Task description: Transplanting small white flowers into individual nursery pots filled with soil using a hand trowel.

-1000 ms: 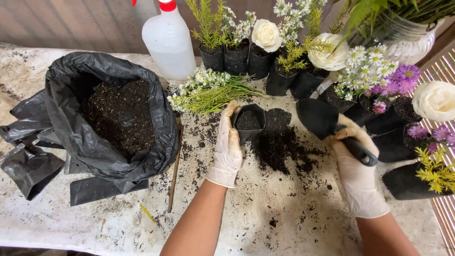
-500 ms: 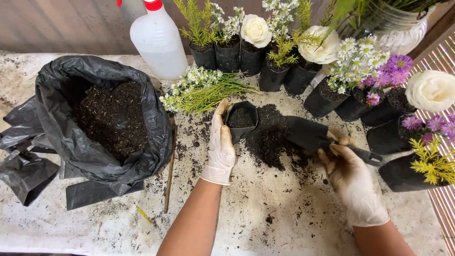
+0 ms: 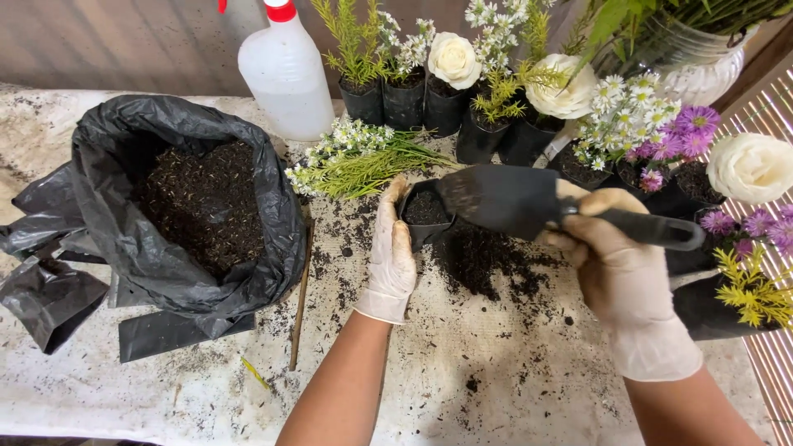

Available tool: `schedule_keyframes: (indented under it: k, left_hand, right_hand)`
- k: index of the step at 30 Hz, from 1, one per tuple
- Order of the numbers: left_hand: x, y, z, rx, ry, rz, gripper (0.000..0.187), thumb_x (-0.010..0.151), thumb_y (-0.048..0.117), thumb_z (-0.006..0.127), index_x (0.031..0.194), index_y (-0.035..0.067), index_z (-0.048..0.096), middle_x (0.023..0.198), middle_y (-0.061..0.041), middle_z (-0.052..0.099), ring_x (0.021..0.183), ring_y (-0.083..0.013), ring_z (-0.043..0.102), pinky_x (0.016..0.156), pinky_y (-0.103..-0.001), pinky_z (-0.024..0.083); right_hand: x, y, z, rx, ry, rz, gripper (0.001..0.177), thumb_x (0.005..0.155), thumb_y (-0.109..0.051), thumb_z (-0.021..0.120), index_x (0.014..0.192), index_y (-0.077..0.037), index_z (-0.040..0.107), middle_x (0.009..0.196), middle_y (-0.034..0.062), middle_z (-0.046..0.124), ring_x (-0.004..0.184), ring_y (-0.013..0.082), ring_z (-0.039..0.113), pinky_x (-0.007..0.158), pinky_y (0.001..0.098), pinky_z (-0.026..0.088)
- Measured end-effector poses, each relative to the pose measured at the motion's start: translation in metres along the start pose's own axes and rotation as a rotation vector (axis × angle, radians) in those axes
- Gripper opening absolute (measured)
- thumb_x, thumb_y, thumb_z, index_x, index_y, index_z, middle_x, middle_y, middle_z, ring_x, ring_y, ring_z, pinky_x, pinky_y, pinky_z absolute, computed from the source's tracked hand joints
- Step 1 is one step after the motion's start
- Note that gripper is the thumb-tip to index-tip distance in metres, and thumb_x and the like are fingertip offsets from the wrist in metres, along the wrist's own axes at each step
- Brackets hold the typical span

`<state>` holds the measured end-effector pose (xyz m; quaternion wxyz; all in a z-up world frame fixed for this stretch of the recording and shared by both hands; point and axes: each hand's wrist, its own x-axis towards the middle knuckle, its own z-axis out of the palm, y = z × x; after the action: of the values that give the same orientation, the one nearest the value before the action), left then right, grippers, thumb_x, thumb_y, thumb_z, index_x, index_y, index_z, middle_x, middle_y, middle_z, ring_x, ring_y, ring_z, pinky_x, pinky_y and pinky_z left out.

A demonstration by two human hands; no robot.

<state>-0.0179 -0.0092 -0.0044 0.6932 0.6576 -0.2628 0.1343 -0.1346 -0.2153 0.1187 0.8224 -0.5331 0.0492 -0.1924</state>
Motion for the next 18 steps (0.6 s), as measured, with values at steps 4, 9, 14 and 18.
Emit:
schedule_keyframes:
  k: [4,9,14,18]
  left_hand:
    - [0.001,0.0,-0.001,0.049,0.008,0.014,0.085,0.105,0.068,0.019,0.155,0.001,0.033,0.158,-0.022,0.041,0.15,-0.0332,0.04,0.126,-0.045,0.031]
    - [0.001,-0.002,-0.002,0.015,0.004,-0.03,0.088,0.103,0.072,0.02,0.155,0.002,0.033,0.156,-0.021,0.043,0.147,-0.0319,0.043,0.124,-0.043,0.034]
    - [0.001,0.001,-0.001,0.023,-0.008,-0.023,0.083,0.105,0.068,0.019,0.155,0.003,0.033,0.156,-0.021,0.044,0.147,-0.0316,0.043,0.124,-0.043,0.035]
    - [0.0,-0.006,0.001,-0.046,0.01,-0.077,0.09,0.101,0.074,0.023,0.155,0.002,0.033,0.157,-0.021,0.042,0.148,-0.0315,0.041,0.124,-0.044,0.034]
  right_hand:
    - [0.0,0.009,0.019,-0.3,-0.18,-0.196,0.033,0.081,0.013,0.069,0.083,-0.02,0.069,0.131,0.0185,0.07,0.102,0.0279,0.075,0.077,0.0285,0.067]
    - [-0.029,0.012,-0.01,-0.462,0.17,-0.302,0.025,0.086,0.005,0.069,0.091,-0.019,0.062,0.131,0.0122,0.071,0.103,0.0274,0.074,0.083,0.0336,0.065]
    - [-0.062,0.043,-0.077,-0.413,0.466,-0.062,0.023,0.087,0.01,0.059,0.092,-0.012,0.055,0.122,0.0156,0.068,0.079,0.0171,0.067,0.076,0.0224,0.06]
    - [-0.082,0.078,-0.106,-0.131,0.551,-0.049,0.024,0.084,0.011,0.06,0.084,-0.013,0.059,0.123,0.0124,0.068,0.097,0.0246,0.071,0.075,0.0232,0.066]
